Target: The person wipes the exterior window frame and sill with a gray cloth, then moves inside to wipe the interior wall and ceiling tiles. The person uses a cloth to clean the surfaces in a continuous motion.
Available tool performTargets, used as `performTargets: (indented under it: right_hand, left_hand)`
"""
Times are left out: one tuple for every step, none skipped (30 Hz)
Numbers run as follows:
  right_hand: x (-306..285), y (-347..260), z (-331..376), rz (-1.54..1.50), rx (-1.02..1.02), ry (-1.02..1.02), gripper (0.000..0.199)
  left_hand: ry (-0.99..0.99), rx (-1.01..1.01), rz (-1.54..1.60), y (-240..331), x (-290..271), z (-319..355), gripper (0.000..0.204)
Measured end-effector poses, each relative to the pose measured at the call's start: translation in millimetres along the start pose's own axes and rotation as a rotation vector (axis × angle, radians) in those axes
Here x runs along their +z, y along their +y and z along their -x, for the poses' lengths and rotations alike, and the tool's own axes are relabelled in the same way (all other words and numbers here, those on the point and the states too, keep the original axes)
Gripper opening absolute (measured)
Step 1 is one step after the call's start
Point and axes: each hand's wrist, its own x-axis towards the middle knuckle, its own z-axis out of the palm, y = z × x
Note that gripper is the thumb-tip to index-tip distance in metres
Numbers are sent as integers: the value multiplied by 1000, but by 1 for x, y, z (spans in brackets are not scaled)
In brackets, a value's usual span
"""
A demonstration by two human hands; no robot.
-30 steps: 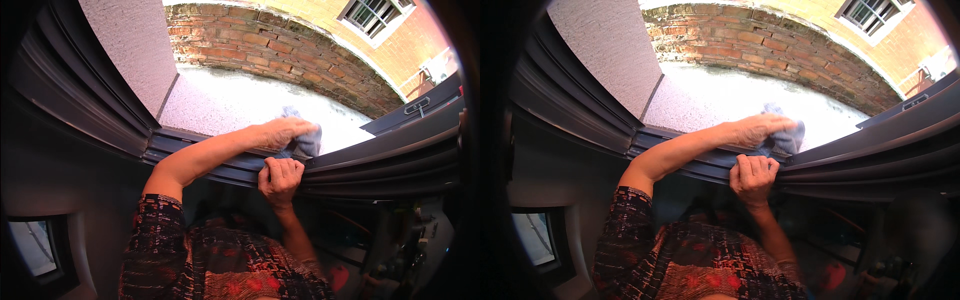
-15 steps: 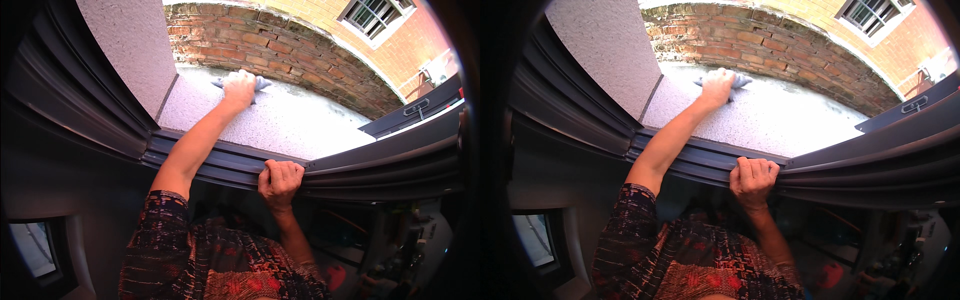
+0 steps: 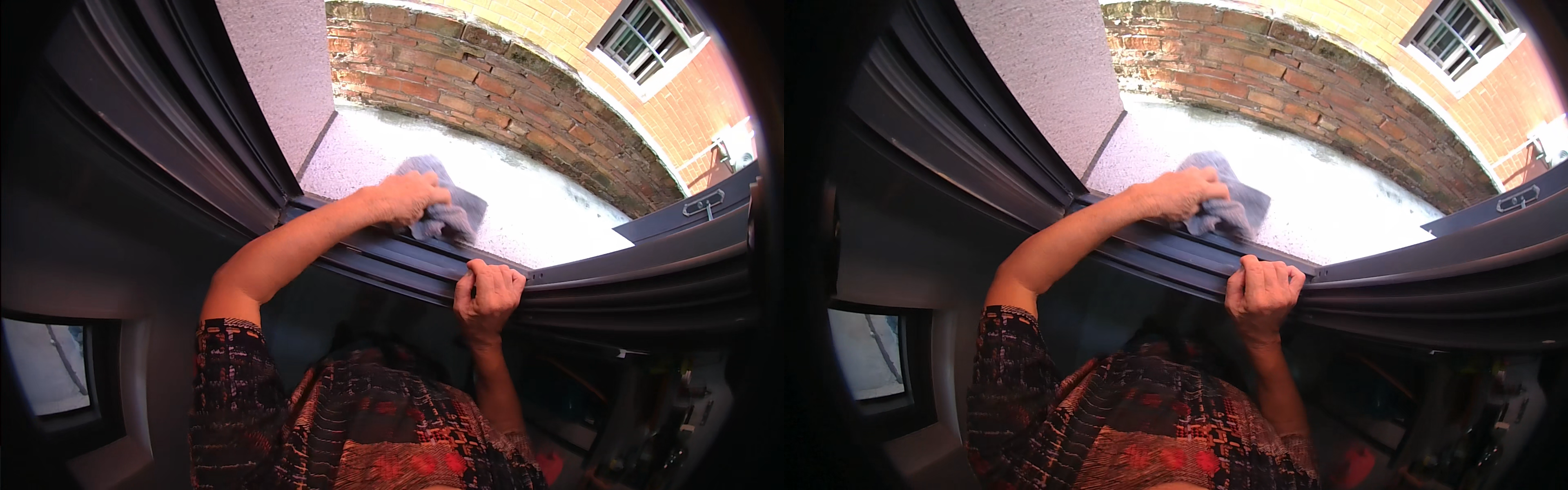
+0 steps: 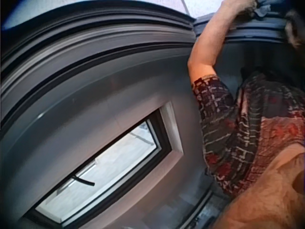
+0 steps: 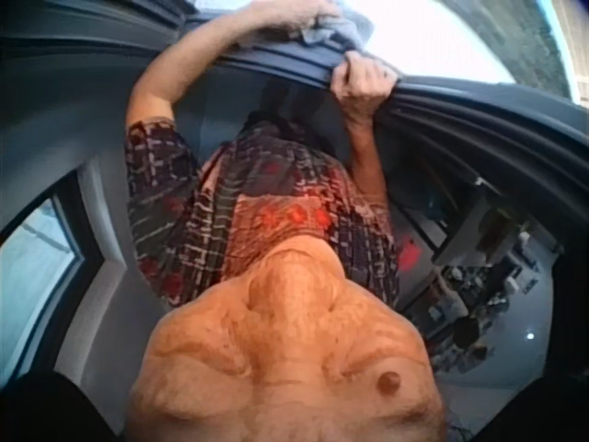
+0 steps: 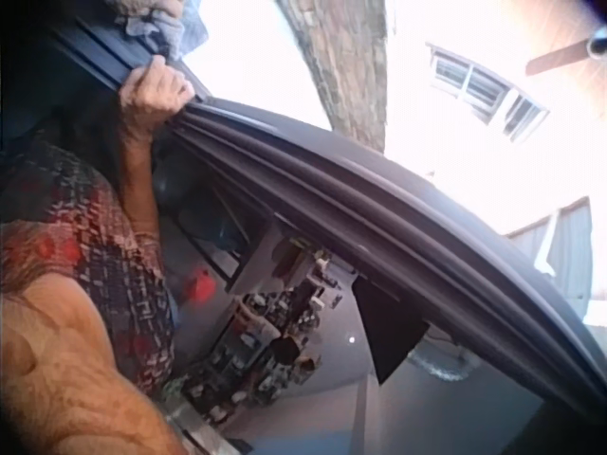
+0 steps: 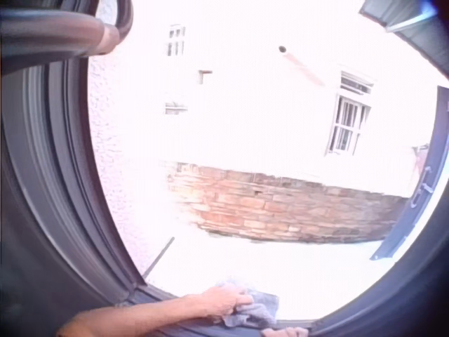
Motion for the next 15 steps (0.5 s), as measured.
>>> performTargets:
  right_hand:
    - [0,0,0,-2,4,4,16]
    - [1,0,0,-5,7,8,16]
    - [1,-1,-1,-10,5,5,16]
    - [1,1,-1,-3,-3,6,16]
    - [1,3,-1,-2,-4,8,16]
    - [0,3,0,0,-4,8,16]
    - [0,2,1,1,-3,9,16]
    - [0,2,1,1,-4,9,16]
    - [0,3,2,0,-10,6,15]
    - [1,4,1,3,-16,10,15]
    - [2,6,0,3,-16,12,15]
    - [1,4,1,1,-13,13,15]
    - [2,4,1,-6,-12,11,15]
    - [2,5,1,-11,-16,17,14]
    - [1,6,0,-11,-18,22,14]
  left_hand:
    - [65,-114,-173,-5,-14,7,25]
    - [186,-320,-482,-12,-21,7,23]
    - [247,-530,-625,-29,-32,3,22]
    - [428,-671,-687,-31,-51,1,20]
    - [607,-755,-727,-32,-63,1,20]
    - [701,-789,-677,-23,-69,2,21]
    - [795,-822,-624,-15,-71,1,21]
    - [707,-776,-597,-11,-65,1,21]
    - [622,-734,-566,-8,-53,2,22]
    - [543,-686,-537,-4,-45,3,22]
    - [399,-718,-427,1,-37,8,23]
    - [291,-708,-366,1,-27,13,26]
    - [270,-660,-365,1,-15,17,27]
    - [248,-613,-365,1,-3,19,28]
    - [225,-561,-361,2,3,19,29]
